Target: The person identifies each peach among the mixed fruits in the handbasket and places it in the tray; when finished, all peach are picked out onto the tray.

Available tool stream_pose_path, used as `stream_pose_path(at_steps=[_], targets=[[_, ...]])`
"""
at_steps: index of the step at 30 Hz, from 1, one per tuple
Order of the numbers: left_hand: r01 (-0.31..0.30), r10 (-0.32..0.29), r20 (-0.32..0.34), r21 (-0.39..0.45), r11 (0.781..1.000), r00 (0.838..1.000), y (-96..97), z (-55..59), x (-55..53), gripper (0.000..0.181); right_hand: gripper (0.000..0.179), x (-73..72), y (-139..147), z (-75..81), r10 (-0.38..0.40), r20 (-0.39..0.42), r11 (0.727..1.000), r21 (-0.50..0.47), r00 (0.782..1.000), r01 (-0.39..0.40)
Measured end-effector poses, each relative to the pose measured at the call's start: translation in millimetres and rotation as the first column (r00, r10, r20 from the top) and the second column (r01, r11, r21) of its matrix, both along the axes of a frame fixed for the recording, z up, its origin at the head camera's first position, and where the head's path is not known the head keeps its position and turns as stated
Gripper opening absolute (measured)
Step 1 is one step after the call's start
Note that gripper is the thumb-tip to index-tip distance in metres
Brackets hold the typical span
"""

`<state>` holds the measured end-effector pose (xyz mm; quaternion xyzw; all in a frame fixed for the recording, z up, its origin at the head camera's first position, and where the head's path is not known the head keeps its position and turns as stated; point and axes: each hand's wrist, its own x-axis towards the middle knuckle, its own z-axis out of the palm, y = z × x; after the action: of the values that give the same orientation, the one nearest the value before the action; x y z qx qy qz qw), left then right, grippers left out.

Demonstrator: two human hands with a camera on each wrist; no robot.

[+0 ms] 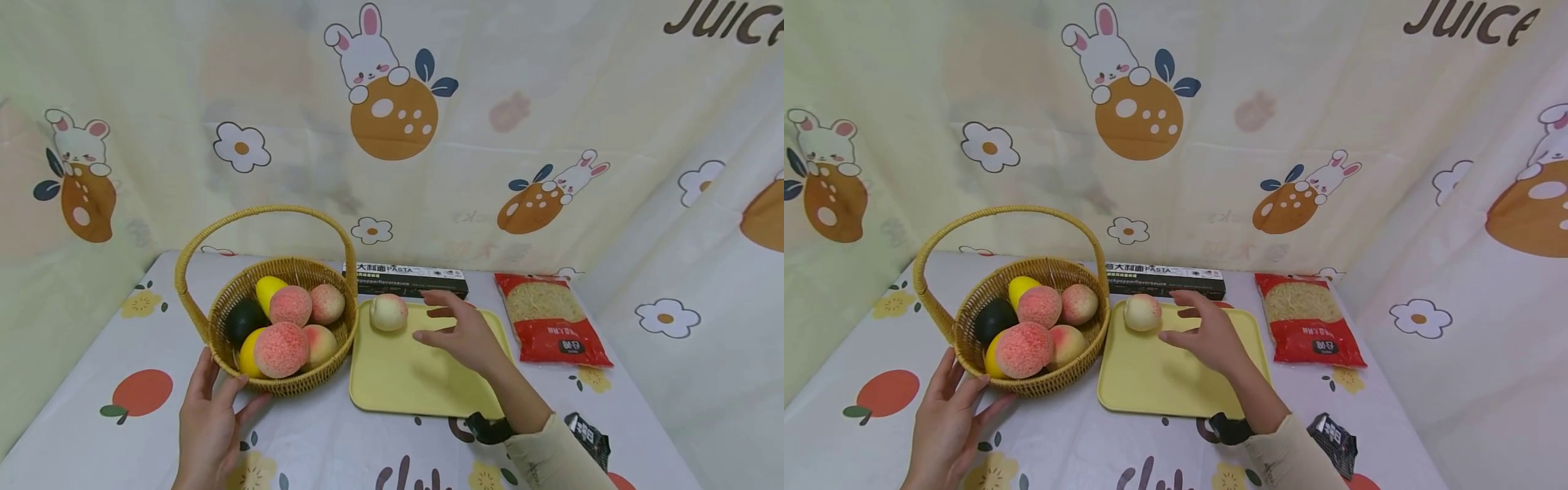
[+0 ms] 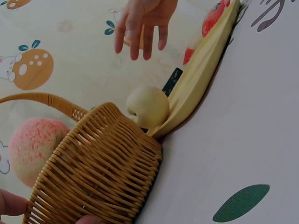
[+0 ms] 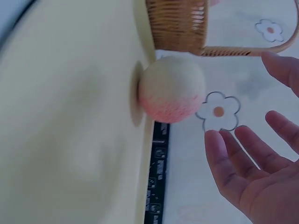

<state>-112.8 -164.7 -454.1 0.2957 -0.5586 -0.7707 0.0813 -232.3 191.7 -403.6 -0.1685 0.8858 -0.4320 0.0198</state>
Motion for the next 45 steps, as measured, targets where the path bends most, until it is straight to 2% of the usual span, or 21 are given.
stream_pose_path(at_steps=[5,8,17,24,28,31,37,45], targets=[[0.005,-0.005,0.002,0.004,1.0,1.0,1.1,0.2,-0.7,0.083,0.049,16.6,-5.6,7.2,-0.063,-0.016,0.998,-0.023,0.998,0.062],[0.009,-0.009,-0.002,0.003,1.0,1.0,1.3,1.5,-0.3,0.083,0.044,24.8,-14.6,10.2,-0.049,-0.026,0.997,-0.058,0.998,0.048],[0.014,-0.014,-0.008,0.004,1.0,1.0,0.8,5.2,0.9,0.082,0.06,37.0,-52.6,23.7,0.108,0.0,0.987,-0.119,0.994,-0.107],[0.014,-0.014,-0.004,0.0,1.0,1.0,1.2,6.7,0.8,0.081,0.066,39.3,-88.8,34.2,0.273,-0.042,0.956,-0.099,0.961,-0.275],[0.021,-0.021,-0.002,0.003,1.0,1.0,1.7,6.7,0.9,0.081,0.07,40.9,-107.9,37.4,0.347,-0.069,0.934,-0.065,0.935,-0.351],[0.024,-0.024,0.001,0.004,1.0,1.0,1.6,7.2,1.3,0.081,0.073,40.1,-122.5,39.1,0.391,-0.102,0.919,-0.002,0.915,-0.393],[0.021,-0.021,0.003,0.001,1.0,1.0,0.8,9.2,2.0,0.081,0.075,37.0,-151.1,41.5,0.444,-0.159,0.893,0.154,0.882,-0.422],[0.027,-0.027,0.005,0.014,1.0,1.0,-0.2,8.4,3.6,0.081,0.071,38.0,-183.3,40.4,0.466,-0.15,0.859,0.313,0.872,-0.405]])
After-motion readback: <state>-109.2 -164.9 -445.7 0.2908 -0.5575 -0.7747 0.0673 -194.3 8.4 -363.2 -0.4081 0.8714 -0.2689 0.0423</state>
